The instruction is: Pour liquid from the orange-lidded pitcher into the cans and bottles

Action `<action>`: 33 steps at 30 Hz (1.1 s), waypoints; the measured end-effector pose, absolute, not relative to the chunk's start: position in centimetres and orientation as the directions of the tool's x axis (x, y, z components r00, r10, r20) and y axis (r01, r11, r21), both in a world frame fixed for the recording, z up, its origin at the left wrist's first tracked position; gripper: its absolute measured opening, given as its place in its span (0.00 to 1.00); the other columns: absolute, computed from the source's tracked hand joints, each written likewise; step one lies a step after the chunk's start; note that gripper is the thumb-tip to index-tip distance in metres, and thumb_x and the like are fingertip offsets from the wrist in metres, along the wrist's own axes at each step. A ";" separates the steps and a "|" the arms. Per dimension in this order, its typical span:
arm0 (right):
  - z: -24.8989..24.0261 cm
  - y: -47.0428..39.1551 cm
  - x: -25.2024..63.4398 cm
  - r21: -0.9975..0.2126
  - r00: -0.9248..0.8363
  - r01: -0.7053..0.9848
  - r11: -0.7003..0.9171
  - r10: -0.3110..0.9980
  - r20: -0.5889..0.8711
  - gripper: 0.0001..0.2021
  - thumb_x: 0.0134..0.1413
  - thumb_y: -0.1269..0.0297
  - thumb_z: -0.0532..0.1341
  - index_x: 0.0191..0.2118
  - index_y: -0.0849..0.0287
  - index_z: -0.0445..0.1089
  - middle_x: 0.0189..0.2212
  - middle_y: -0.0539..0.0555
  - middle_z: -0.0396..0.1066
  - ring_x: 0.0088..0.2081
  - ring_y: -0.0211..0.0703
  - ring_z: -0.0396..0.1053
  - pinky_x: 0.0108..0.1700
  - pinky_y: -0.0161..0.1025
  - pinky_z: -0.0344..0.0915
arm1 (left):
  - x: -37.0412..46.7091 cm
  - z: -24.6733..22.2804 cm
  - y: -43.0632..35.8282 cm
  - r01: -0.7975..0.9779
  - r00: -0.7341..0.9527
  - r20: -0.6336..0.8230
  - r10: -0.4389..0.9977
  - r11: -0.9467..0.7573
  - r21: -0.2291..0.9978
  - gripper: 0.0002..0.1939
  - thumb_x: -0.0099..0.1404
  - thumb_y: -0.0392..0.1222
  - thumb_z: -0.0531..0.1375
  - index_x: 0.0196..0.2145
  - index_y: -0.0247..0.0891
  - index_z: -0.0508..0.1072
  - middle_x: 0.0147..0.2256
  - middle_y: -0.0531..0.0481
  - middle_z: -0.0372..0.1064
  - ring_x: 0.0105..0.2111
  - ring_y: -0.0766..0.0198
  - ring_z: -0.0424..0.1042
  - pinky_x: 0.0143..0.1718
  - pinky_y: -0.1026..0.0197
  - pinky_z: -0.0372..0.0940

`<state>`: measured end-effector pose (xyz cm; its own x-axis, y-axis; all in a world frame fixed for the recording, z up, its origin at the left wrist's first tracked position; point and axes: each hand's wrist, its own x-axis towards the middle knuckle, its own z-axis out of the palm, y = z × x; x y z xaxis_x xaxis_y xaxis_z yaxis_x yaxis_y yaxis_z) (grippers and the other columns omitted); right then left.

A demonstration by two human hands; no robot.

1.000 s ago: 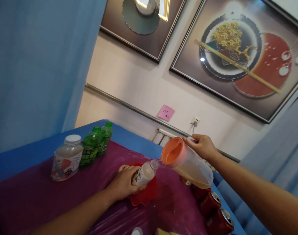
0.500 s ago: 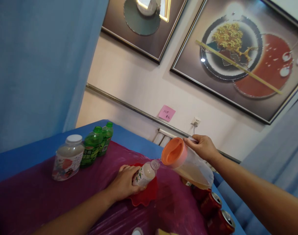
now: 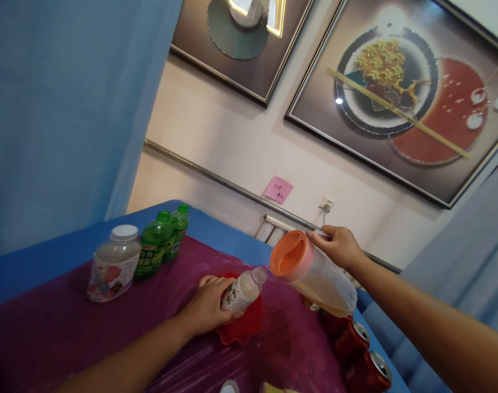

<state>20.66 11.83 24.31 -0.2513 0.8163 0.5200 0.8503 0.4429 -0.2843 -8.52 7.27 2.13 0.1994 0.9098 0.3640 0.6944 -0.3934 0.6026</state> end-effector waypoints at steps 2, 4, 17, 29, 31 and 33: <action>24.3 11.8 20.7 -0.282 -0.253 0.851 0.444 0.816 0.520 0.30 0.50 0.34 0.60 0.19 0.53 0.48 0.17 0.44 0.43 0.21 0.34 0.45 0.21 0.35 0.43 | -8.5 2.2 7.2 0.696 0.196 0.362 0.911 -0.389 0.603 0.28 0.49 0.54 0.70 0.47 0.44 0.73 0.47 0.49 0.77 0.50 0.48 0.72 0.57 0.48 0.54; 24.2 11.8 20.7 -0.278 -0.255 0.850 0.447 0.811 0.526 0.30 0.50 0.35 0.60 0.19 0.53 0.48 0.17 0.44 0.43 0.21 0.34 0.45 0.20 0.35 0.43 | -8.5 2.2 7.2 0.697 0.192 0.362 0.912 -0.386 0.605 0.28 0.49 0.54 0.70 0.47 0.44 0.73 0.47 0.49 0.77 0.50 0.48 0.72 0.57 0.48 0.54; 24.3 11.6 20.5 -0.281 -0.249 0.854 0.438 0.818 0.518 0.30 0.49 0.35 0.61 0.18 0.54 0.49 0.17 0.44 0.44 0.21 0.34 0.46 0.21 0.35 0.43 | -8.5 2.1 7.3 0.689 0.190 0.375 0.907 -0.396 0.607 0.29 0.48 0.53 0.71 0.47 0.44 0.73 0.47 0.49 0.77 0.50 0.47 0.72 0.57 0.48 0.55; 24.3 11.7 20.6 -0.283 -0.250 0.852 0.440 0.818 0.518 0.30 0.49 0.34 0.60 0.19 0.53 0.48 0.17 0.44 0.43 0.21 0.34 0.45 0.22 0.36 0.42 | -8.5 1.8 7.5 0.677 0.193 0.385 0.903 -0.406 0.614 0.28 0.47 0.53 0.72 0.46 0.44 0.73 0.47 0.48 0.77 0.49 0.47 0.72 0.57 0.47 0.54; 24.2 11.7 20.6 -0.280 -0.249 0.857 0.433 0.822 0.512 0.30 0.49 0.34 0.61 0.19 0.53 0.47 0.17 0.44 0.43 0.21 0.34 0.44 0.22 0.35 0.42 | -8.5 1.7 7.5 0.677 0.190 0.389 0.902 -0.407 0.613 0.28 0.48 0.53 0.72 0.46 0.44 0.73 0.47 0.48 0.76 0.50 0.47 0.72 0.57 0.47 0.54; 24.2 11.7 20.6 -0.273 -0.248 0.862 0.428 0.824 0.509 0.31 0.49 0.35 0.61 0.19 0.53 0.47 0.17 0.44 0.43 0.21 0.34 0.44 0.22 0.35 0.42 | -8.4 1.7 7.4 0.679 0.187 0.391 0.901 -0.406 0.611 0.29 0.48 0.53 0.72 0.47 0.45 0.73 0.47 0.48 0.76 0.50 0.47 0.72 0.58 0.47 0.54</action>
